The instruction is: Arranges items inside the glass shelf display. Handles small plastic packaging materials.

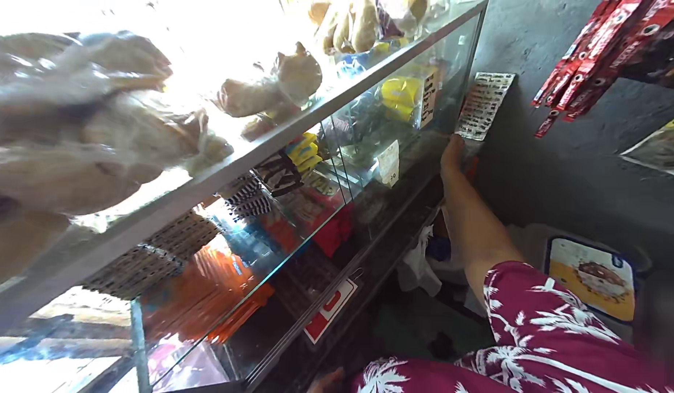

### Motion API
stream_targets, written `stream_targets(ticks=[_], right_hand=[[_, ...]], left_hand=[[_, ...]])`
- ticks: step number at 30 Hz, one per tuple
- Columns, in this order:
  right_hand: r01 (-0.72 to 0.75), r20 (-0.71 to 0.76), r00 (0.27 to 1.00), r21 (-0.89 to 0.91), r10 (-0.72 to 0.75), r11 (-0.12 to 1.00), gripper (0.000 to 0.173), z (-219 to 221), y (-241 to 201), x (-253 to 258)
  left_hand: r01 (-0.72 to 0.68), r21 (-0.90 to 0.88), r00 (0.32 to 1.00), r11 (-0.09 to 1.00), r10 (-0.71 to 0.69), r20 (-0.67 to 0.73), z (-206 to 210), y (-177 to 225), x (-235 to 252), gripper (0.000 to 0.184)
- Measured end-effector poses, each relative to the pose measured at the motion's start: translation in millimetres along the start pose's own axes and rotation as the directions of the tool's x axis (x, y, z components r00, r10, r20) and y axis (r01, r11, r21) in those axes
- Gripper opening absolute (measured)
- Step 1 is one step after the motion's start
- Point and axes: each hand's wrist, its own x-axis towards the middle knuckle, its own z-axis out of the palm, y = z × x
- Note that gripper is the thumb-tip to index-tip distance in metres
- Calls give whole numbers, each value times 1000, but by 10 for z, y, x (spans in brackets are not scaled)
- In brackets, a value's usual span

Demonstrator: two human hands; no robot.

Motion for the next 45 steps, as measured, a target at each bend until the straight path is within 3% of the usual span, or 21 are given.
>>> stream_targets(ticks=[3, 7, 10, 12, 15, 19, 22, 24, 27, 29, 31, 32, 33, 34, 37, 42, 45], right_hand=[[56, 53, 997, -138, -49, 989, 42, -11, -59, -85], [-60, -45, 997, -44, 58, 997, 46, 23, -122, -360], [97, 13, 995, -187, -97, 978, 45, 6, -61, -673], [163, 72, 984, -8, -162, 987, 54, 41, 42, -850], [123, 98, 984, 230, -149, 965, 53, 32, 61, -1067], [71, 200, 971, 282, -131, 957, 47, -29, -144, -1681], [87, 164, 974, 370, -157, 925, 37, 60, -279, -2010], [104, 149, 974, 383, -173, 918, 37, 122, -266, -2129], [84, 129, 981, 377, -142, 923, 38, 196, -275, -2282], [75, 125, 984, 369, -130, 926, 40, 223, -268, -2351], [96, 117, 983, 329, -142, 939, 38, 243, -293, -2446], [109, 115, 982, 295, -148, 949, 38, 240, -313, -2501], [116, 115, 982, 267, -151, 957, 40, 232, -343, -2568], [120, 108, 983, 246, -150, 962, 41, 233, -361, -2623], [120, 113, 982, 262, -154, 958, 42, 233, -384, -2751], [79, 145, 982, 268, -121, 960, 43, 218, -495, -2997], [60, 141, 985, 246, -97, 967, 48, 193, -559, -3181]], left_hand=[[-197, -37, 980, 980, 197, -2, 2, -318, 27, 36], [-206, -31, 978, 978, 206, -9, -1, -269, 83, 35], [-380, 29, 923, 925, 381, -50, 1, -379, 139, 34], [-479, 79, 871, 874, 485, -83, -29, -436, 125, 32], [-461, 60, 885, 885, 463, -39, -101, -356, 46, 34], [-496, 19, 864, 868, 495, -93, -151, -491, -77, 35], [-537, 0, 839, 844, 533, -111, -246, -577, -178, 34], [-618, 79, 754, 782, 618, -223, -297, -601, -284, 28], [-673, 317, 499, 668, 726, -472, -423, -629, -527, 18], [-553, 476, 326, 684, 704, -631, -541, -694, -714, 16], [-306, 587, 174, 750, 650, -740, -680, -792, -873, 13], [-151, 613, 131, 776, 630, -765, -761, -860, -929, 15], [-10, 616, 143, 788, 610, -779, -850, -939, -983, 28], [102, 605, 199, 790, 580, -790, -938, -1016, -1038, 47], [263, 564, 351, 782, 467, -812, -1114, -1262, -1117, 93], [225, 485, 389, 845, 379, -840, -1186, -1510, -1125, 102], [157, 481, 424, 862, 381, -822, -1245, -1560, -1136, 92]])
